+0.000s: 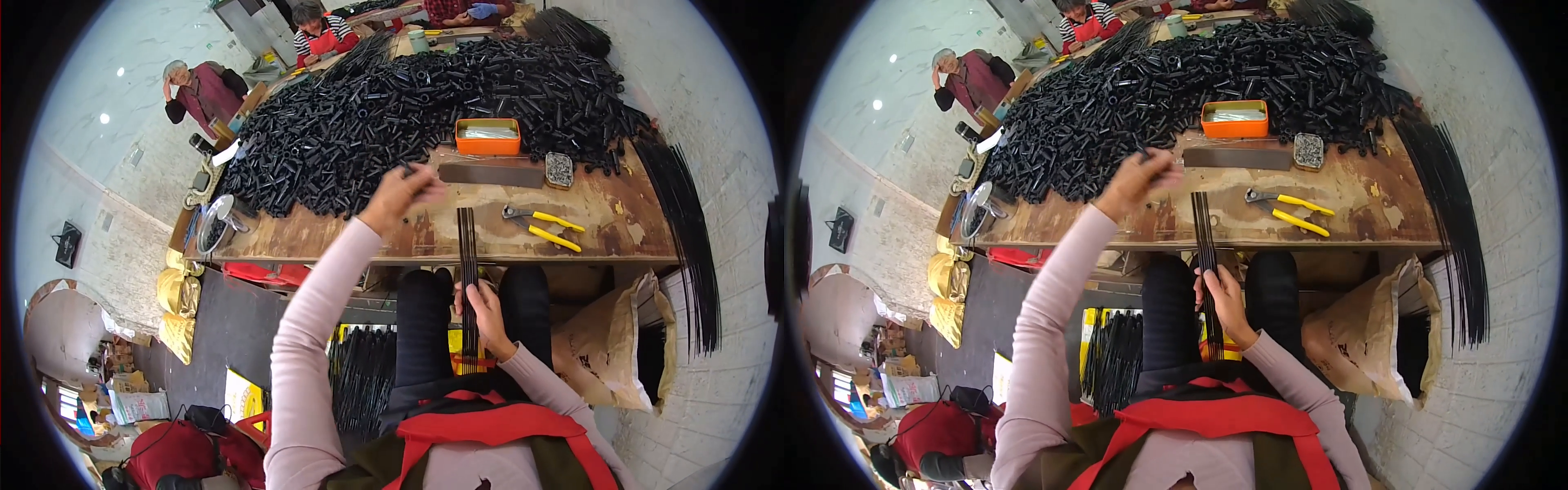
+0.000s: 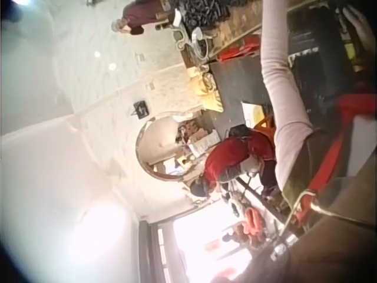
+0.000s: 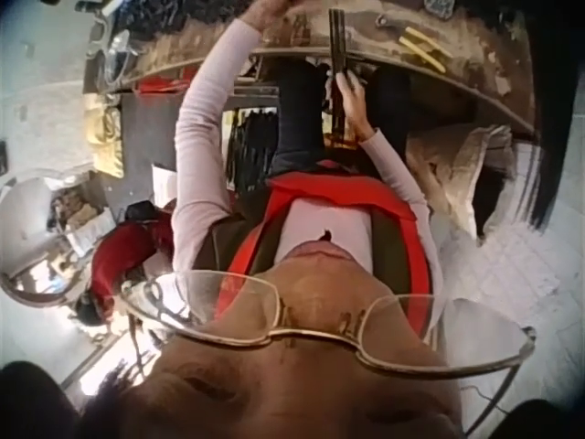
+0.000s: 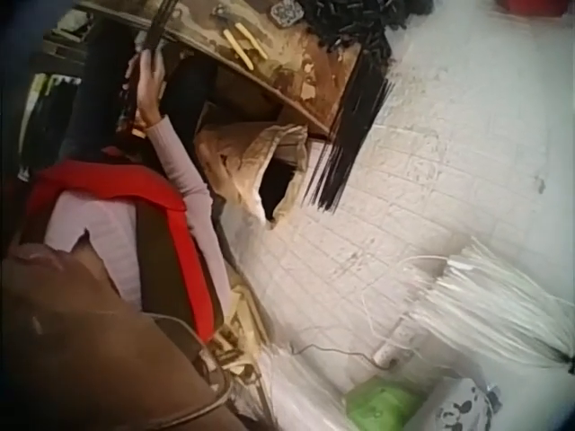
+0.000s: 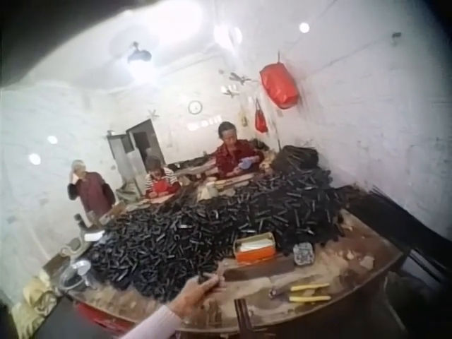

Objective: Assembling and trimming wiring harness components using a jig and pliers.

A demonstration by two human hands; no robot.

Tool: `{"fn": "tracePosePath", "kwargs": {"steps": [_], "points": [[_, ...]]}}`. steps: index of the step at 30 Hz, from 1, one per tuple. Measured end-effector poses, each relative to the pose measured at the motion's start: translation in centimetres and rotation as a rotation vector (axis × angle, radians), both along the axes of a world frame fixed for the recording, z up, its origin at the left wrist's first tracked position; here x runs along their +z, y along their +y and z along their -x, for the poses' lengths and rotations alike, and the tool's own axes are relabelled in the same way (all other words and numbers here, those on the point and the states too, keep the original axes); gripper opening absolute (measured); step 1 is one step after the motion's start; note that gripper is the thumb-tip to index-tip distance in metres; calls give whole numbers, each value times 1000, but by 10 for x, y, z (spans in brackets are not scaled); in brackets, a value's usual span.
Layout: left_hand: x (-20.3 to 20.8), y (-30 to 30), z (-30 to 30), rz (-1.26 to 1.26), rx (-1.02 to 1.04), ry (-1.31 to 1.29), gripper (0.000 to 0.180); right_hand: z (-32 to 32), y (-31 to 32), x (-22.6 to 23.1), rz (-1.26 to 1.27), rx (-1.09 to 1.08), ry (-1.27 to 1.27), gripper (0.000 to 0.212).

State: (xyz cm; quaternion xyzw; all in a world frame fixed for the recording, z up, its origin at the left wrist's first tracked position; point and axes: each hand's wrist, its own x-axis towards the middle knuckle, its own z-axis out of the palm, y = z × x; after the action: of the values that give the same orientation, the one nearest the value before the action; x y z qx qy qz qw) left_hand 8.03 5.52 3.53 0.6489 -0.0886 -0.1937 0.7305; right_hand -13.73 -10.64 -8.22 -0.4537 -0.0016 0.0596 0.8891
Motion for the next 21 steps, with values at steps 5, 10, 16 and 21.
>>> {"fn": "tracePosePath", "kwargs": {"steps": [5,10,16,21], "points": [[-15,-36,69,168,-158,68,44,8,9,-5,-101,-10,197,60],[69,-76,166,35,-734,-461,23,42,-15,14,372,-67,15,58],[124,-36,223,292,-468,-326,19,123,9,52,236,46,115,11],[10,35,173,103,313,-2,20,137,14,50,227,-25,90,14]]}}
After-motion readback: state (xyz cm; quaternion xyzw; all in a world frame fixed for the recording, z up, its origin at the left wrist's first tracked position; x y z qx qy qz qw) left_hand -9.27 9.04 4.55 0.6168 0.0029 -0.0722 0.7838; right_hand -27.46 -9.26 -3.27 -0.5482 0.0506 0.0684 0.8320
